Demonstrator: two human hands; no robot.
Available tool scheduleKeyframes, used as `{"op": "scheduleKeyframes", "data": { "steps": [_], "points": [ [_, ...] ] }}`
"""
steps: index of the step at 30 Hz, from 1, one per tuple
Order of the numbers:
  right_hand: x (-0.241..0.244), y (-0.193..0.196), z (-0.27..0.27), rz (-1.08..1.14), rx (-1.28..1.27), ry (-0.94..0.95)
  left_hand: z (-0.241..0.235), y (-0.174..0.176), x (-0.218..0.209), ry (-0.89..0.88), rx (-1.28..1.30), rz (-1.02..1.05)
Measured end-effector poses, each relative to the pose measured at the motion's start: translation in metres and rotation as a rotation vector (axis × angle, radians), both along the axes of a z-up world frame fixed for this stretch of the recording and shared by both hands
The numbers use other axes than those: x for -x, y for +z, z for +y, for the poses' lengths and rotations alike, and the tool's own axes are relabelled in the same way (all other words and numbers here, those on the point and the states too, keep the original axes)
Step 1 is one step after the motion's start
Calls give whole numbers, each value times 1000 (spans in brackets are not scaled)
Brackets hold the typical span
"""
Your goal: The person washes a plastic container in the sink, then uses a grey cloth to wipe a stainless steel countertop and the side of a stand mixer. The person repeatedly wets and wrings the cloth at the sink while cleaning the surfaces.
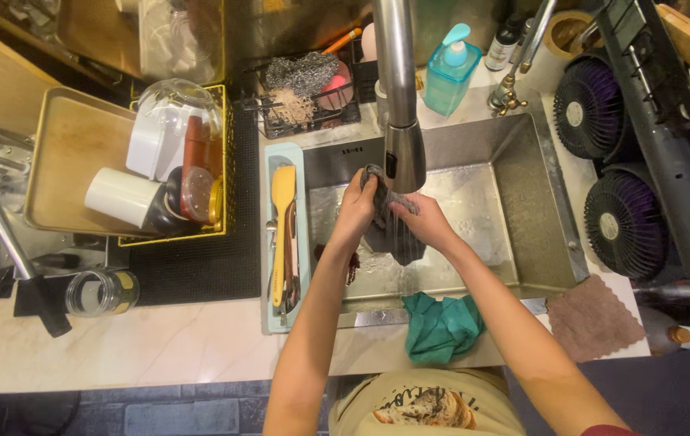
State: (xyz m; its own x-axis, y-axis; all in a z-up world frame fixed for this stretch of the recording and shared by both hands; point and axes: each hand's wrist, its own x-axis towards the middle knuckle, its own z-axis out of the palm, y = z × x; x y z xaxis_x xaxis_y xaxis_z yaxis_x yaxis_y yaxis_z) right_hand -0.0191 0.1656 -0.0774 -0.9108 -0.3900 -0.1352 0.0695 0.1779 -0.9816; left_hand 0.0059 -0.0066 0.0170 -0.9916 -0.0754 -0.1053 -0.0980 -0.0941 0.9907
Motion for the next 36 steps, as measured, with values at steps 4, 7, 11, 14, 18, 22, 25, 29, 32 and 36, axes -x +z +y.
{"op": "scheduleKeyframes", "data": {
  "steps": [4,7,11,14,18,22,25,29,32,36],
  "points": [
    [-2,4,6,-26,50,115,-8,7,-3,122,-157,23],
    [-5,16,17,-124,111,107,-20,10,-3,179,-193,30],
    [-4,27,25,-240,354,53,-31,14,-7,209,-193,26],
    [1,31,23,-301,425,-10,-32,14,-12,201,-295,17],
    [8,47,18,-185,243,-43,-28,16,-20,186,-354,-30],
    [14,73,18,-171,67,-3,-27,14,-24,170,-308,-146],
    [16,89,19,-159,159,73,-18,5,-28,41,-384,-105],
    [18,100,13,-142,161,63,9,-18,-28,-105,-109,96],
    [20,104,18,-141,82,55,33,-40,-28,-109,-23,237],
    [24,106,41,-35,265,-50,52,-66,-12,-41,123,80]
  ]
}}
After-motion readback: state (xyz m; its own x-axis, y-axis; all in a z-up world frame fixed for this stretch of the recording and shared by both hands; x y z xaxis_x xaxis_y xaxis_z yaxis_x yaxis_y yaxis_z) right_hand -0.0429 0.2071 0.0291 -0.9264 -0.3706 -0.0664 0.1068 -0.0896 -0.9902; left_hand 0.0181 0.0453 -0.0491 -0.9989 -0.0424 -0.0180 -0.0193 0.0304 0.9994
